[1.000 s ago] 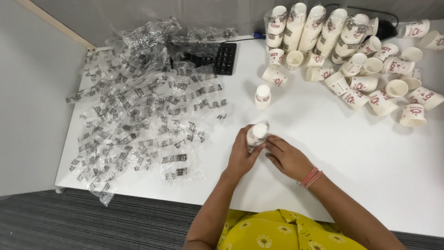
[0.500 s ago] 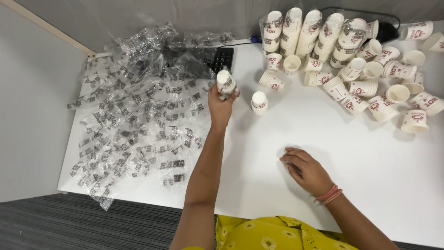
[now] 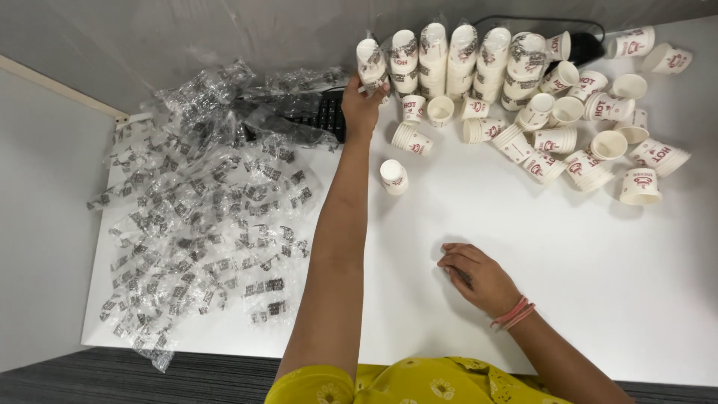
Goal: Stacking small paper cups and inserting them into plastic sleeves.
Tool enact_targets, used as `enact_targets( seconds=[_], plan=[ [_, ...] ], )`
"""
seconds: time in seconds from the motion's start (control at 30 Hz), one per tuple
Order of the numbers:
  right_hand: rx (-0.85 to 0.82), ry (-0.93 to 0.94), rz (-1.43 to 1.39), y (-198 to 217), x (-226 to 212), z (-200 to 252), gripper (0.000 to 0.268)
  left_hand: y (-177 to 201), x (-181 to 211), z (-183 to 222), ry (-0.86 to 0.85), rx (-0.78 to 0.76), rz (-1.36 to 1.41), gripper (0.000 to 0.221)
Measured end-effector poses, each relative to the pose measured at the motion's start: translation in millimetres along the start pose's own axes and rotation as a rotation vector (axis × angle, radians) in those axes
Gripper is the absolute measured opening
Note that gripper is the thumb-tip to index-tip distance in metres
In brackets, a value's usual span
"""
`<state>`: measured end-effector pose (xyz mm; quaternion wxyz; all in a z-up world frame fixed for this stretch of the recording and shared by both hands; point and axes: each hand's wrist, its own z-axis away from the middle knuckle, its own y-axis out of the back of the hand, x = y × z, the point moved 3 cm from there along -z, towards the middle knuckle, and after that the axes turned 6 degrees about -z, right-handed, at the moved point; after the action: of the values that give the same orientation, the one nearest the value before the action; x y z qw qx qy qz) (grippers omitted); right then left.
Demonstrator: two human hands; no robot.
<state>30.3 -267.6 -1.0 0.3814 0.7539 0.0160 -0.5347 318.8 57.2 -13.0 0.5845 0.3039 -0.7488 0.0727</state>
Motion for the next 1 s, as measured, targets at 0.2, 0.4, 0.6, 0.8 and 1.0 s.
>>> enact_targets(
  seconds=[0.2, 0.4, 0.6, 0.8, 1.0],
  plan=[
    [0.033, 0.137, 0.015, -0.1, 4.2, 1.1, 0.018, 29.6, 15.7, 36.1, 0.057, -0.106, 0.067, 0.094],
    [0.373, 0.187, -0.049, 29.6, 6.6, -7.1, 0.028, 77.5, 35.0, 153.8, 0.19, -0.153, 0.319, 0.074],
    [0.707, 0.325, 0.386, 145.5, 15.5, -119.2, 0.054, 82.9, 48.0, 227.1, -0.046, -0.115, 0.233, 0.072],
    [0.568, 0.281, 0.542, 210.0, 18.7, -202.8, 0.084, 78.3, 50.8, 230.8, -0.131, -0.14, 0.063, 0.075],
    [0.392, 0.005, 0.391, 214.6, 47.7, -202.3, 0.068, 78.9, 55.5, 228.4, -0.159, -0.187, 0.086, 0.08]
  ],
)
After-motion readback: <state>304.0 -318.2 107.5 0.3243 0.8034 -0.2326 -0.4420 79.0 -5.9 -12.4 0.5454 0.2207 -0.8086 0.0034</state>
